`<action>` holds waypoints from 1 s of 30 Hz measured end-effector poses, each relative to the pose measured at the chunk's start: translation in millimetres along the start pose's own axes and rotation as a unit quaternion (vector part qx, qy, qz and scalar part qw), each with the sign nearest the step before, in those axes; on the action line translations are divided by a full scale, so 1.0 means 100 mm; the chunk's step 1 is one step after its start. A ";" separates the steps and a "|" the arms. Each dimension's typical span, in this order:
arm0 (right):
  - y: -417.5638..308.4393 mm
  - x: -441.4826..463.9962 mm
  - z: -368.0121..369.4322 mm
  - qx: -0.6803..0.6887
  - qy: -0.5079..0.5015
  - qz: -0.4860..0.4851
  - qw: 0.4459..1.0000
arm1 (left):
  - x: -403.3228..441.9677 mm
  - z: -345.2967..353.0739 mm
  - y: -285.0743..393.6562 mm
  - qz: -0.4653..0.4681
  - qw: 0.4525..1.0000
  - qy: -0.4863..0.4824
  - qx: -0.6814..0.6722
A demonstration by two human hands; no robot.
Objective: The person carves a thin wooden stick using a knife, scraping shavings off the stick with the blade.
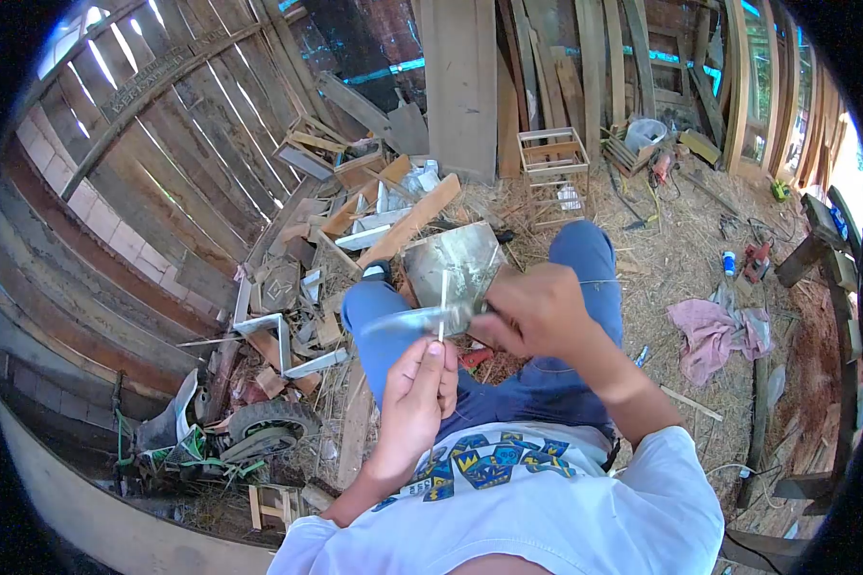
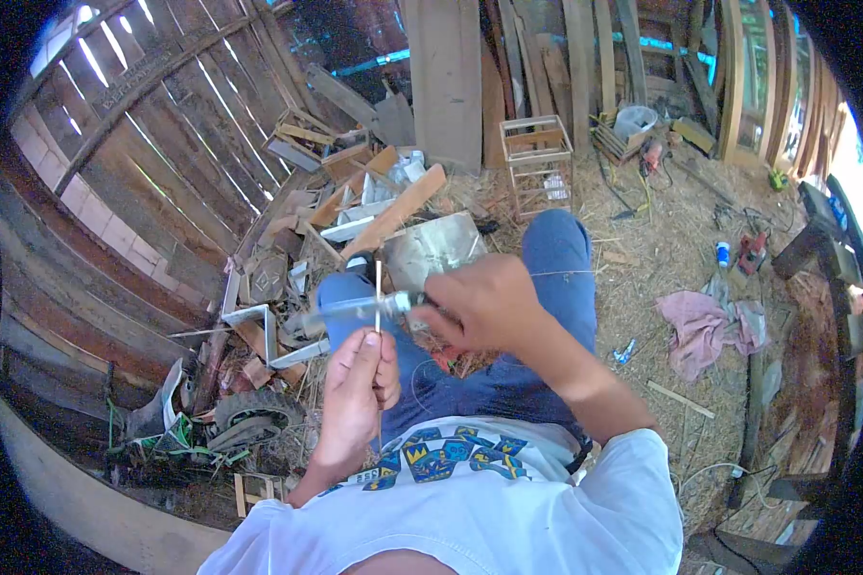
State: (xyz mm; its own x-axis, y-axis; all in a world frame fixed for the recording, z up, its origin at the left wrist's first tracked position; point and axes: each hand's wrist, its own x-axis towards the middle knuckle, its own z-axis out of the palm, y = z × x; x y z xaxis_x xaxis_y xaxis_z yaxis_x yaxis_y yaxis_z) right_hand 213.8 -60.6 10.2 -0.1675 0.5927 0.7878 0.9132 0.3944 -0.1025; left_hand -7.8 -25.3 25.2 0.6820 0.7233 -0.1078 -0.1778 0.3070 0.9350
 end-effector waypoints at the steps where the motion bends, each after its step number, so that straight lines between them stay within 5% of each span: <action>1: 0.04 0.00 0.01 -0.012 0.000 0.020 1.000 | -0.01 0.00 0.01 -0.001 1.000 -0.001 -0.001; 6: -0.01 0.01 0.01 -0.002 -0.010 -0.013 1.000 | -0.02 0.01 -0.03 -0.008 1.000 -0.014 0.013; 15: 0.20 0.01 -0.02 -0.027 0.013 0.066 0.997 | -0.02 -0.03 0.00 -0.015 1.000 -0.023 -0.005; 20: 0.09 -0.01 0.03 0.013 -0.011 0.012 1.000 | -0.02 -0.02 -0.02 -0.014 0.999 -0.030 0.003; 23: 0.27 0.02 -0.01 -0.001 0.039 0.196 0.980 | -0.01 -0.05 -0.02 -0.002 0.999 -0.029 -0.017; 27: 0.19 -0.03 -0.02 0.072 0.043 0.179 0.980 | 0.03 -0.01 0.00 -0.011 1.000 -0.001 -0.002; 30: -0.01 -0.04 0.02 0.029 -0.010 0.074 0.997 | 0.01 0.00 -0.02 -0.011 1.000 0.007 0.018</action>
State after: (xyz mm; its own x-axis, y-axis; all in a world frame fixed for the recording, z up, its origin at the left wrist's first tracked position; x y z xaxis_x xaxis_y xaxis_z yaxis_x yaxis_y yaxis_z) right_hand 213.1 -61.7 6.4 -0.0405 0.6612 0.7491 0.9053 0.3416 -0.2525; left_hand -6.3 -25.4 23.1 0.6755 0.7254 -0.1324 -0.1375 0.3004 0.9439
